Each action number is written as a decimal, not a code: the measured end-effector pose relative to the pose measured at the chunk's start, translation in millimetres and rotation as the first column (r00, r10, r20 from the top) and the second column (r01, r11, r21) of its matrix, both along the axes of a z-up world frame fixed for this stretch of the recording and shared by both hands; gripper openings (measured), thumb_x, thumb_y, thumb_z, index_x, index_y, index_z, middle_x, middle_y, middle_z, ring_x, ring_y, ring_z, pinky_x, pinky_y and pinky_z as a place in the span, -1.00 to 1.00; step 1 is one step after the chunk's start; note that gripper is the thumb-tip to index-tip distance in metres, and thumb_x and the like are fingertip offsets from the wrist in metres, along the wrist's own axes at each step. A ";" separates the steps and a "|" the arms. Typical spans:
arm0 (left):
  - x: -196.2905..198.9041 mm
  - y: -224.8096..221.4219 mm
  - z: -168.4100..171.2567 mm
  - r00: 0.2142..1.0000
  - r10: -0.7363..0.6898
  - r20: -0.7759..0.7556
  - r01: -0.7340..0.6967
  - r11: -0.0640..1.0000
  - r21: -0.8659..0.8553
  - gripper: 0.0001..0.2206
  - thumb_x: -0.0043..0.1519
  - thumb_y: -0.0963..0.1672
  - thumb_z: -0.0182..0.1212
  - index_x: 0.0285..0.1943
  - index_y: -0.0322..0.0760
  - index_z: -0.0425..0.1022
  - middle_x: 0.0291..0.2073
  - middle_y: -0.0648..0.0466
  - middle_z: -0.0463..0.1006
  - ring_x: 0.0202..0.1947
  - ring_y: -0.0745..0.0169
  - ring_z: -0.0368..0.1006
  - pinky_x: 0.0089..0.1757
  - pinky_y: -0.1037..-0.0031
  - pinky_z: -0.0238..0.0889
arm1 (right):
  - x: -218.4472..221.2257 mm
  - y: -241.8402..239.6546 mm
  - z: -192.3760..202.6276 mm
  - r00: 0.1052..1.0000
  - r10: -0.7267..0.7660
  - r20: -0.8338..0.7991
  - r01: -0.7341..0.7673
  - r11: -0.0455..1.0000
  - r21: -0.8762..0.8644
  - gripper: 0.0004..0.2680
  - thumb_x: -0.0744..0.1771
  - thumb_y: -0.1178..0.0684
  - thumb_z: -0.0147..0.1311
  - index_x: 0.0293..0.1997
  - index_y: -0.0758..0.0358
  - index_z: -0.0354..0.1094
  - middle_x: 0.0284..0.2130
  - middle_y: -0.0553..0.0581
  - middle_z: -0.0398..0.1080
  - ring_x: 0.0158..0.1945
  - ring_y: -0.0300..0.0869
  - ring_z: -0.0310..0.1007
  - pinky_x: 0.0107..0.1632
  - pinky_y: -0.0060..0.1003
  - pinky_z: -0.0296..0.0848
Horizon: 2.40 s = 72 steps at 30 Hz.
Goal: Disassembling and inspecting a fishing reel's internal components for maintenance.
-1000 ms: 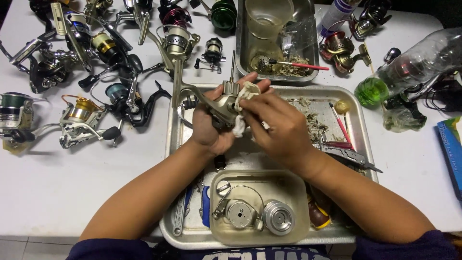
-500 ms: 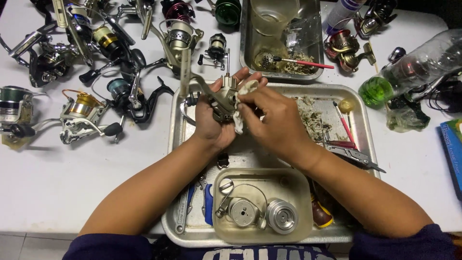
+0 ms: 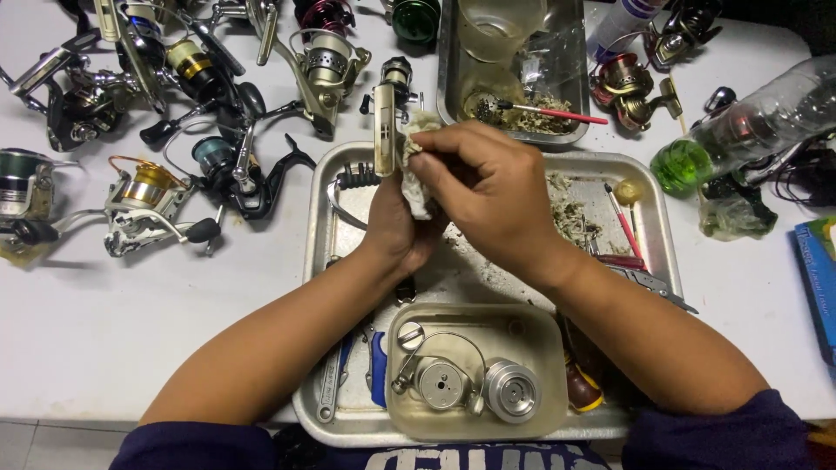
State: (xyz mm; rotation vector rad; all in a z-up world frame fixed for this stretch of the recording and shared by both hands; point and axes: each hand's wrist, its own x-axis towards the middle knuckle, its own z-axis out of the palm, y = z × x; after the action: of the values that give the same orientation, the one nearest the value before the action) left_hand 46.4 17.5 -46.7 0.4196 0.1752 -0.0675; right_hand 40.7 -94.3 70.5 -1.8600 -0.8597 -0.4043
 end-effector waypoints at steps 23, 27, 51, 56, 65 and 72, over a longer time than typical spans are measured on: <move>-19.5 -1.3 51.9 0.998 0.049 0.037 -0.061 0.865 0.497 -0.67 0.32 -0.12 0.05 0.15 -0.49 0.45 -0.50 -0.01 0.47 -0.48 0.26 0.47 -0.46 0.52 0.33 | 2.2 -70.8 16.2 0.984 -0.007 -0.177 -0.022 0.987 -0.162 -0.91 0.32 0.33 0.18 -0.13 0.48 0.53 -0.35 0.39 0.52 -0.33 -0.01 0.56 -0.32 -0.20 0.58; -14.5 3.3 53.7 0.994 -0.090 -0.069 0.113 0.827 0.550 -0.55 0.35 -0.08 -0.07 0.43 -0.26 0.28 -0.65 0.20 0.14 -0.76 0.42 0.11 -0.76 0.64 -0.02 | -8.9 -82.3 42.5 0.969 -0.038 0.243 0.115 0.943 -0.312 -0.88 0.38 0.38 0.20 0.00 0.60 0.47 -0.18 0.46 0.51 -0.22 0.04 0.56 -0.18 -0.33 0.69; -25.1 -11.7 45.7 0.998 -0.062 -0.032 0.069 0.814 0.577 -0.67 0.32 -0.14 0.01 0.17 -0.54 0.39 -0.57 0.02 0.30 -0.77 0.34 0.25 -0.78 0.59 0.11 | -7.2 -56.9 -4.1 0.552 0.059 0.832 0.026 0.996 -0.087 -0.90 0.26 0.45 0.18 -0.44 0.46 0.50 -0.49 0.35 0.40 -0.62 0.02 0.35 -0.54 -0.10 0.39; -23.3 -12.1 47.0 0.998 -0.056 -0.013 0.052 0.780 0.623 -0.67 0.32 -0.14 0.03 0.18 -0.53 0.39 -0.48 -0.05 0.37 -0.76 0.32 0.28 -0.79 0.53 0.14 | -8.5 -65.0 -8.1 0.499 0.034 0.866 0.091 0.992 -0.091 -0.90 0.26 0.44 0.19 -0.45 0.43 0.49 -0.50 0.32 0.39 -0.62 -0.01 0.35 -0.57 -0.13 0.38; -24.1 -4.3 64.6 0.985 0.077 0.154 -0.167 0.636 0.753 -0.61 0.35 -0.15 -0.07 0.29 -0.59 0.28 -0.40 -0.07 0.39 -0.77 0.30 0.30 -0.77 0.54 0.23 | -37.4 -58.6 10.4 0.858 -0.085 0.507 0.157 0.982 -0.102 -0.92 0.30 0.32 0.30 -0.19 0.50 0.51 -0.39 0.30 0.44 -0.43 0.09 0.51 -0.40 -0.09 0.52; -23.5 -8.5 47.1 0.993 0.079 0.089 -0.119 0.719 0.685 -0.60 0.35 -0.15 -0.06 0.29 -0.61 0.27 -0.39 -0.04 0.35 -0.81 0.24 0.31 -0.79 0.50 0.27 | -19.7 -58.8 -24.5 0.698 -0.105 0.709 0.192 0.980 -0.044 -0.95 0.27 0.32 0.30 -0.28 0.42 0.53 -0.44 0.29 0.42 -0.50 0.05 0.45 -0.42 -0.11 0.50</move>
State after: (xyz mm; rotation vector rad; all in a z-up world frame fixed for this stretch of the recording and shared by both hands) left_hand 22.9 9.1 0.3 1.1679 0.1652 0.1248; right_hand 21.0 -153.2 46.0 -1.8931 -1.2558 -1.2586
